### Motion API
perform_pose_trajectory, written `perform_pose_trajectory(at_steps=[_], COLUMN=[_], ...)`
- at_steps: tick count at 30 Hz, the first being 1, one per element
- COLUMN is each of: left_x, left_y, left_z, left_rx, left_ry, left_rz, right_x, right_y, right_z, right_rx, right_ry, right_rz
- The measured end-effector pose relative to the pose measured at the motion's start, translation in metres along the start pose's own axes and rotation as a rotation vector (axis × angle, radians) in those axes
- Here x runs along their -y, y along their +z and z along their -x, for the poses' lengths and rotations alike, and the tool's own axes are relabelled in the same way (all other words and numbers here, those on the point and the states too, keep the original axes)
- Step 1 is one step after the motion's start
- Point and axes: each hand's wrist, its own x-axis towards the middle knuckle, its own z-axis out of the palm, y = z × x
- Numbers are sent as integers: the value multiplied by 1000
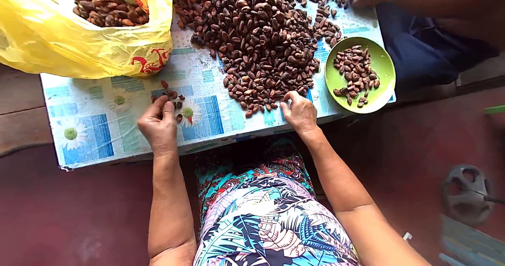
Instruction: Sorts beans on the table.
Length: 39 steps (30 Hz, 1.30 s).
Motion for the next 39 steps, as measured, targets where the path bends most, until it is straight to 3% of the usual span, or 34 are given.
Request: perform_pose_trajectory(at_steps=[3,8,13,16,19,24,27,31,39], left_x=[-12,-44,-50,-49,-45,-28,-14,-5,-6], left_y=[14,46,76,81,74,30,7,2,18], left_z=[21,60,75,74,69,24,0,3,25], left_rx=[88,405,576,613,557,303,187,65,81], left_ry=[-16,-76,154,241,240,159,60,42,-103], left_rz=[201,451,310,256,213,-30,-106,-6,355], right_x=[-2,-6,16,30,30,21,22,27,41], right_y=[4,-1,18,30,32,20,19,16,9], right_z=[0,4,35,46,41,7,-5,-10,-19], right_rx=[-31,-1,54,100,135,-132,-112,-11,69], right_ry=[-41,-8,-282,-271,-280,-389,-387,-355,-385], right_rz=[7,-155,-458,-624,-667,-186,-17,40,179])
